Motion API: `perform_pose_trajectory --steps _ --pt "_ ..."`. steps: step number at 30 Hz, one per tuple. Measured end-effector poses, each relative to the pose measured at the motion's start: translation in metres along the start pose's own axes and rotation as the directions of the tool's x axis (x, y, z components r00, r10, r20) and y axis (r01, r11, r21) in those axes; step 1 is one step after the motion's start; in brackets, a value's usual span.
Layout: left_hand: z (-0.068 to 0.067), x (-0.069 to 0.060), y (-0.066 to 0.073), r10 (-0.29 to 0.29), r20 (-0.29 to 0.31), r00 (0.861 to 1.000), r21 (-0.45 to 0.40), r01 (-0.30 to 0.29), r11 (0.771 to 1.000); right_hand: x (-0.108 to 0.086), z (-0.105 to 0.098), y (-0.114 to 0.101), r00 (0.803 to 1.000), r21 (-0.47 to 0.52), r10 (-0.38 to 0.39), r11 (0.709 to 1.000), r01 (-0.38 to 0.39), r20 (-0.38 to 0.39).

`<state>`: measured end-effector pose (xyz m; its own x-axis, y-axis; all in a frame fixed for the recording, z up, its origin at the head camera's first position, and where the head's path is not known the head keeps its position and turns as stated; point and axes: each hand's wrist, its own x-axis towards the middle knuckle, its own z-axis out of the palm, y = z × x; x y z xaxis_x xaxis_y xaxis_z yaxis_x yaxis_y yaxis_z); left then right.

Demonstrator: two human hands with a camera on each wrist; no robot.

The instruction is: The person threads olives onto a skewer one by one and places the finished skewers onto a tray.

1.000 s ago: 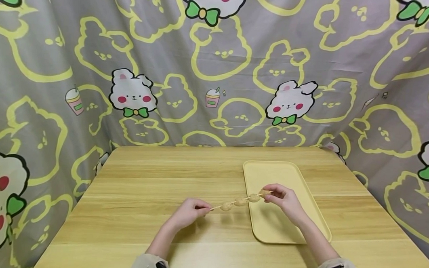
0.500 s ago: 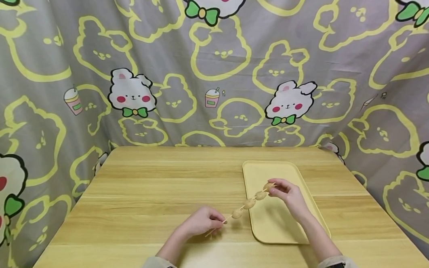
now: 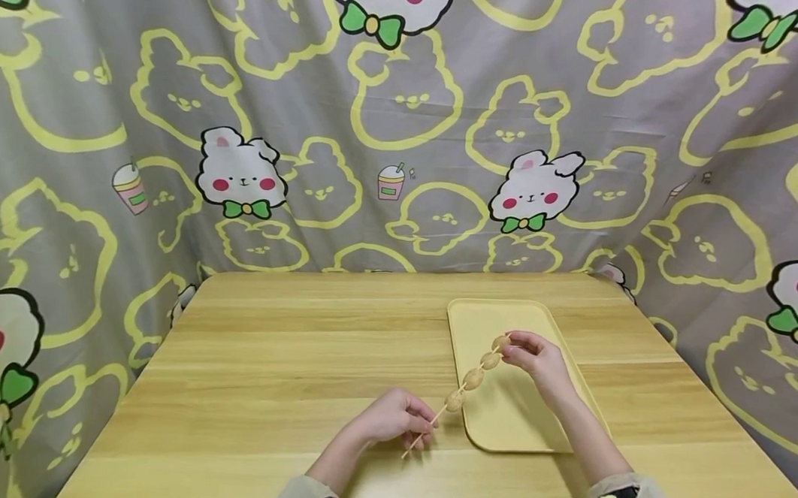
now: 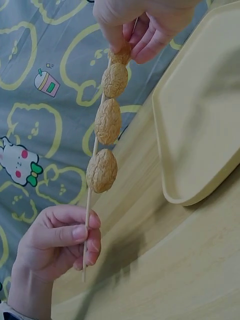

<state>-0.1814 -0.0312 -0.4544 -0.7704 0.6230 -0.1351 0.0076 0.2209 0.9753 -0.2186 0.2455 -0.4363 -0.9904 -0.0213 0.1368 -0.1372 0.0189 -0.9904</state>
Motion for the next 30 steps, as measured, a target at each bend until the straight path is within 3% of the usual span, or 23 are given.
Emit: perform_pose_trajectory --steps 9,18,21,24,26,28,30 --pt "0.004 0.01 -0.005 -0.017 0.027 0.999 -0.108 0.02 0.994 -0.006 -0.016 0.0 0.999 -0.024 0.045 0.999 -0.045 -0.02" --pt "0.005 0.024 0.003 -0.022 -0.026 0.999 -0.203 0.016 0.979 -0.028 -0.051 0.003 0.994 -0.051 0.059 0.997 -0.064 -0.093" --pt "0.004 0.03 0.006 -0.014 -0.054 0.998 -0.223 0.002 0.975 -0.036 -0.065 0.003 0.991 -0.101 0.057 0.992 -0.069 -0.122" --pt "0.002 0.037 0.011 -0.018 -0.089 0.996 -0.237 -0.004 0.972 -0.046 -0.08 0.005 0.991 -0.264 0.053 0.961 -0.085 -0.123" --pt "0.0 0.042 0.013 -0.02 -0.117 0.993 -0.246 -0.009 0.969 -0.052 -0.089 0.004 0.992 -0.399 0.064 0.911 -0.102 -0.107" --pt "-0.001 0.049 0.017 -0.023 -0.145 0.989 -0.258 -0.015 0.966 -0.06 -0.098 0.005 0.994 -0.475 0.08 0.874 -0.105 -0.073" --pt "-0.001 0.056 0.02 -0.02 -0.165 0.986 -0.268 -0.025 0.963 -0.066 -0.104 0.005 0.993 -0.5 0.111 0.858 -0.116 -0.038"
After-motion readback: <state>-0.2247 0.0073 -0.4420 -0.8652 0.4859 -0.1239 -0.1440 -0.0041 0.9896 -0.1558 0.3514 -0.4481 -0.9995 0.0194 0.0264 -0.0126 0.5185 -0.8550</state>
